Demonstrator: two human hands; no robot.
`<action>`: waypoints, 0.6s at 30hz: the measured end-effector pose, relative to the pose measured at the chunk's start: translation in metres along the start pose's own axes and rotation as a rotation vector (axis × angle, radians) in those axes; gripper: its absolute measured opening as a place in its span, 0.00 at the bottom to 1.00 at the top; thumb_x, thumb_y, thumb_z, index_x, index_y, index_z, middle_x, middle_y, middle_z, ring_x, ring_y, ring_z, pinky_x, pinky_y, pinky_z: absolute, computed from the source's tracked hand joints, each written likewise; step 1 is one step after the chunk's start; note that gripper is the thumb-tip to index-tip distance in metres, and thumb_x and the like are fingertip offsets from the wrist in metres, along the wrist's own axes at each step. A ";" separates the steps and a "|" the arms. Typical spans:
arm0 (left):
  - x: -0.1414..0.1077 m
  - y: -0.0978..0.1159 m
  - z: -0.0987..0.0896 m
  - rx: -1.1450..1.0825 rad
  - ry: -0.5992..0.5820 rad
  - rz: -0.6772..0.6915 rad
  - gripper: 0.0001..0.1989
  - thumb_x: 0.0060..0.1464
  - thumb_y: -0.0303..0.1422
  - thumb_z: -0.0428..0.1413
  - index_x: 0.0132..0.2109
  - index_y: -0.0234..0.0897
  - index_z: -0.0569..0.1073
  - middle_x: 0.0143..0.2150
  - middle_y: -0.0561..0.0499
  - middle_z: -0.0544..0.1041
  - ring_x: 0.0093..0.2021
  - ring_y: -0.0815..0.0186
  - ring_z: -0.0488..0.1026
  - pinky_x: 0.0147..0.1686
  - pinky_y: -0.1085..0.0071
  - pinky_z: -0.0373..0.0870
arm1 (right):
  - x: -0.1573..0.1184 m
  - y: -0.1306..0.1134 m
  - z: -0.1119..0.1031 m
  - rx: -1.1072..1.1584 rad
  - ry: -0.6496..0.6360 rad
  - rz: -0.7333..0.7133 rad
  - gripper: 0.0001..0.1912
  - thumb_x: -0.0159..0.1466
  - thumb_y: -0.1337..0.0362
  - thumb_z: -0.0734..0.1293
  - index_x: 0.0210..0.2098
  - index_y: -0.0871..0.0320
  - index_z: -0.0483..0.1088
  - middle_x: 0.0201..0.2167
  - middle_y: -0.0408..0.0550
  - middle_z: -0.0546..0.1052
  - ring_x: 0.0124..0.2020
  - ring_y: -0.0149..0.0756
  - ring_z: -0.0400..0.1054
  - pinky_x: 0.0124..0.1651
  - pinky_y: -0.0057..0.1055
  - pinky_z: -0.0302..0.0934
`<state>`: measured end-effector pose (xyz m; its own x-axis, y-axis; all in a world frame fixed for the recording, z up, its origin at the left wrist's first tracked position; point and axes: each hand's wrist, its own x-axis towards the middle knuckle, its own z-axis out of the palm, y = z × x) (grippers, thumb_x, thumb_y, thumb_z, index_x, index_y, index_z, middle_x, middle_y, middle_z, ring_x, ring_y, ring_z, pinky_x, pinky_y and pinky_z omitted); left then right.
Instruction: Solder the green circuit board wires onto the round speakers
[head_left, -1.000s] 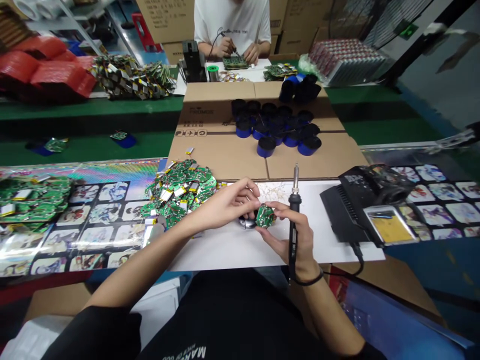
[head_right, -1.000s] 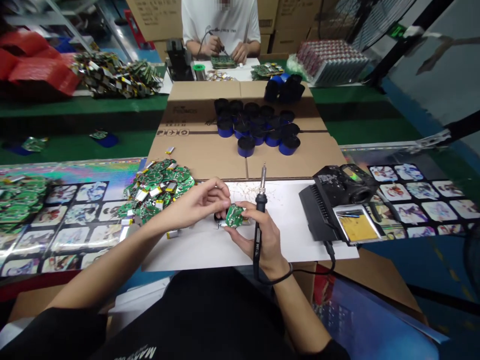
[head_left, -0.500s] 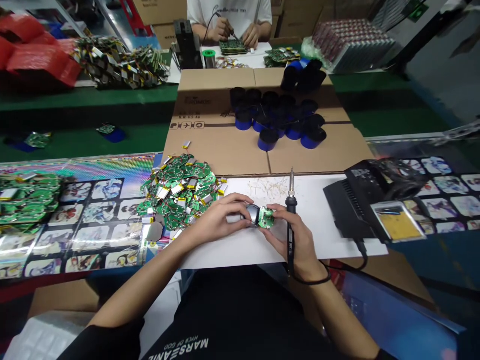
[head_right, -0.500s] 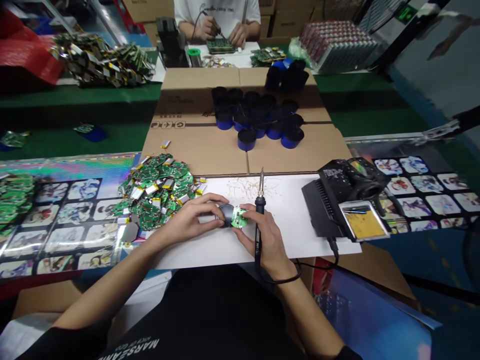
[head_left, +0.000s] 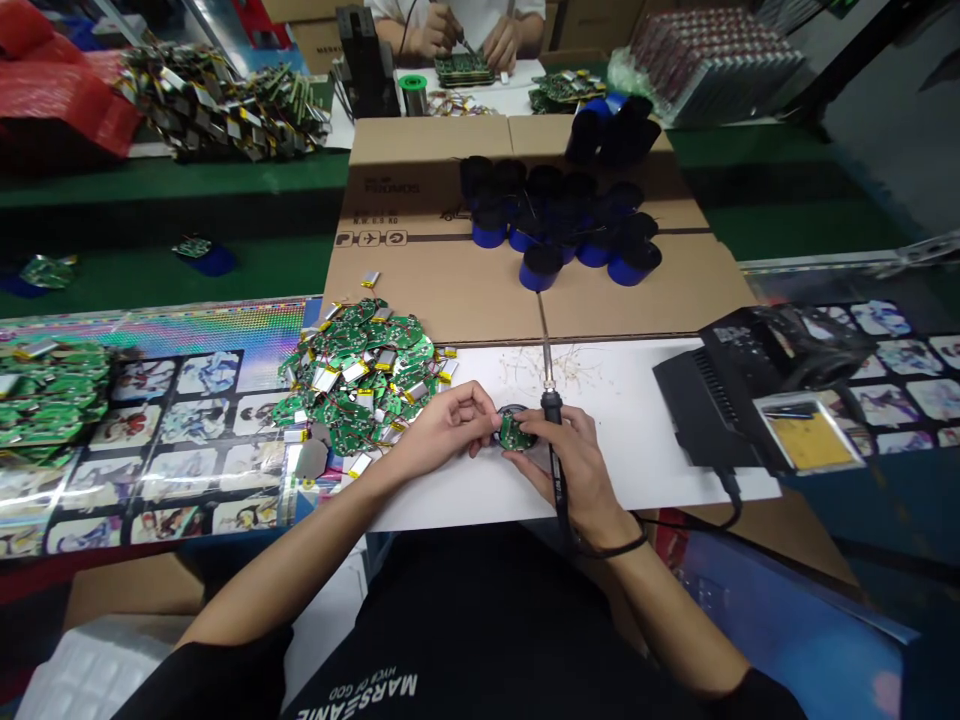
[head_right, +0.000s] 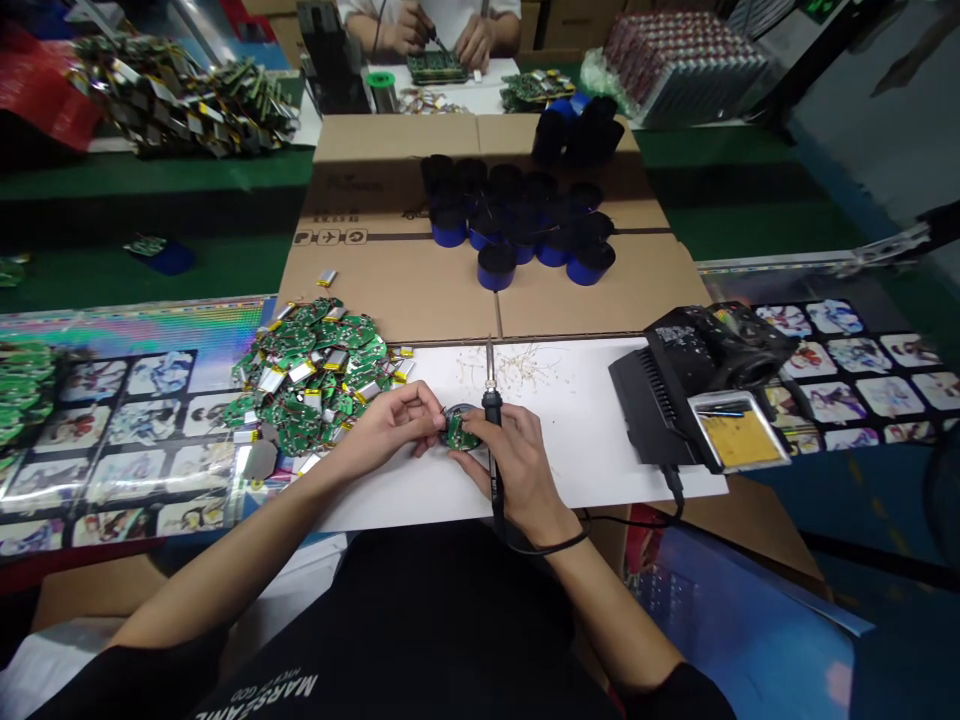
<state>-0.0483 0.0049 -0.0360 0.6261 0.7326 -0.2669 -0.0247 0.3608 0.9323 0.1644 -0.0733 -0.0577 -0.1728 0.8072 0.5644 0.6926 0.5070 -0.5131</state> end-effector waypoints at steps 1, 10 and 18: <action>0.000 -0.001 0.001 0.003 0.003 0.012 0.24 0.58 0.49 0.70 0.40 0.36 0.70 0.26 0.55 0.75 0.23 0.73 0.69 0.25 0.76 0.66 | 0.002 0.003 0.000 -0.001 -0.005 -0.010 0.24 0.66 0.63 0.78 0.59 0.48 0.71 0.50 0.50 0.86 0.48 0.48 0.76 0.52 0.48 0.72; 0.001 -0.002 0.008 0.234 0.117 0.195 0.18 0.63 0.46 0.66 0.41 0.34 0.75 0.30 0.54 0.72 0.28 0.72 0.65 0.29 0.75 0.61 | 0.007 0.000 -0.010 0.147 -0.001 0.051 0.25 0.66 0.68 0.77 0.58 0.49 0.68 0.54 0.52 0.84 0.53 0.48 0.77 0.55 0.52 0.73; 0.001 -0.004 0.008 0.357 0.092 0.258 0.14 0.65 0.42 0.63 0.41 0.34 0.76 0.28 0.56 0.70 0.26 0.74 0.59 0.26 0.75 0.54 | 0.018 -0.013 -0.002 0.158 0.117 0.014 0.25 0.67 0.75 0.74 0.57 0.46 0.67 0.47 0.46 0.86 0.46 0.43 0.81 0.50 0.49 0.77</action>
<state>-0.0413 -0.0004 -0.0378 0.5627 0.8264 -0.0200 0.1094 -0.0504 0.9927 0.1539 -0.0662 -0.0400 -0.0754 0.7786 0.6229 0.5739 0.5447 -0.6114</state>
